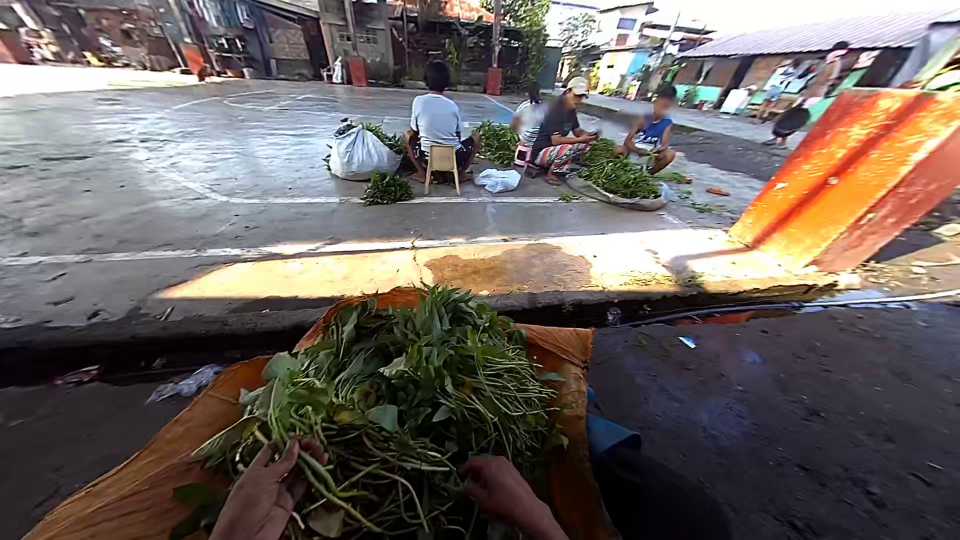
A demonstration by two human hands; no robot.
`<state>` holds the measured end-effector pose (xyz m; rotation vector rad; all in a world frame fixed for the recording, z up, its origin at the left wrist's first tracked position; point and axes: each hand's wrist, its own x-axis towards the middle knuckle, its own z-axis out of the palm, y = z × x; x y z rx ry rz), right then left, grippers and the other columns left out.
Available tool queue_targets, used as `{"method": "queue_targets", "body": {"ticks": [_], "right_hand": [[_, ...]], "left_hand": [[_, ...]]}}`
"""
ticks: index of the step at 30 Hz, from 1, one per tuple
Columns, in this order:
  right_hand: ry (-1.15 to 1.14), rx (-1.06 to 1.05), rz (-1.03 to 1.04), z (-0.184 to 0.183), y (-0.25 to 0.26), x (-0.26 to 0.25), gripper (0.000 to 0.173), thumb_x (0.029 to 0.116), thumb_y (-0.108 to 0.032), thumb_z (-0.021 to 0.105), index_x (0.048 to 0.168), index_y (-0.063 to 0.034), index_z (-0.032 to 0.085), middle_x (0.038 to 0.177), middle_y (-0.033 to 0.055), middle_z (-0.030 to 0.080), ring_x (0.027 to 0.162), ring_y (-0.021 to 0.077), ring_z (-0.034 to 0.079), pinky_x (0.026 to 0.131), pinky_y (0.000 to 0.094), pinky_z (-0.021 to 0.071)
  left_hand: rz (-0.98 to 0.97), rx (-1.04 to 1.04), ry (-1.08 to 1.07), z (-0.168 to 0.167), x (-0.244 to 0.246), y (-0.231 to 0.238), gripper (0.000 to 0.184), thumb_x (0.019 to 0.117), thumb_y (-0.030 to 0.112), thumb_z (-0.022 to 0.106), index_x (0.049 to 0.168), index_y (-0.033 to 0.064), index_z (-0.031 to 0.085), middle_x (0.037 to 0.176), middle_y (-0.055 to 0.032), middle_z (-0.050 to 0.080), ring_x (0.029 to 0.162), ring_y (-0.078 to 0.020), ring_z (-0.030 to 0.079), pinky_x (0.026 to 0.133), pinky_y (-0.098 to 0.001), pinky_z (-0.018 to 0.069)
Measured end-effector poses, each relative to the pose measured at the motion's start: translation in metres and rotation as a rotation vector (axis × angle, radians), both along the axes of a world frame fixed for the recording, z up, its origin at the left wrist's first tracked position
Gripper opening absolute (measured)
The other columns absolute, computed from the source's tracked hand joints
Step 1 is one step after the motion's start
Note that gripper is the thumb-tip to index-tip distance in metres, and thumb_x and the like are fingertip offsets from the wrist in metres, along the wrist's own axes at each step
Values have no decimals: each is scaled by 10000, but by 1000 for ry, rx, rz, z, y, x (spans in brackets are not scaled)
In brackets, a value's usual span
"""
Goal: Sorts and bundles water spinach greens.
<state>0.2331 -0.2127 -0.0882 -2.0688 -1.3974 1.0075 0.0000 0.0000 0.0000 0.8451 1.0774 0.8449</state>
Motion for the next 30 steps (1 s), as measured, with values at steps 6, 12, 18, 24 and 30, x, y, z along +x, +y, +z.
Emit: {"method": "queue_targets", "body": {"ticks": [6,12,18,24,30], "right_hand": [[-255,-105,-536,-6,48,68,476,1017,-256,593,1447,-56,555,1511,248,447,1359,409,489,1091,535,447],[-131,513,-720,26,21,61,251,1011,-139,599,1132,31,737,1124,197,721,1064,283,694,991,420,532],[157,833,-770,47,-4,51,195,998,-67,590,1110,23,721,964,72,723,797,55,648,753,224,541],[20,207,-168,39,-60,36,217,987,-99,609,1099,27,747,1054,184,725,985,266,701,959,428,545],[-90,-180,38,-23,-49,36,355,994,-195,630,1300,-22,676,1265,249,658,1203,412,623,1067,586,459]], "left_hand": [[-129,-33,-34,-15,-4,1,76,1110,131,373,1161,135,429,844,31,614,734,-107,678,739,-335,622],[-121,-18,-20,-11,-7,1,139,1071,42,448,1193,105,470,860,5,616,725,-110,674,706,-306,621],[-65,-44,-34,-14,-5,1,181,1051,7,478,1221,68,492,848,-38,623,683,-136,675,649,-302,616],[-80,-62,-50,-6,-3,-1,163,1057,12,463,1213,51,493,861,-54,613,702,-141,669,675,-295,612],[-74,-87,-56,-2,4,-7,156,1046,6,493,1200,34,500,869,-70,614,706,-152,672,693,-297,615]]}}
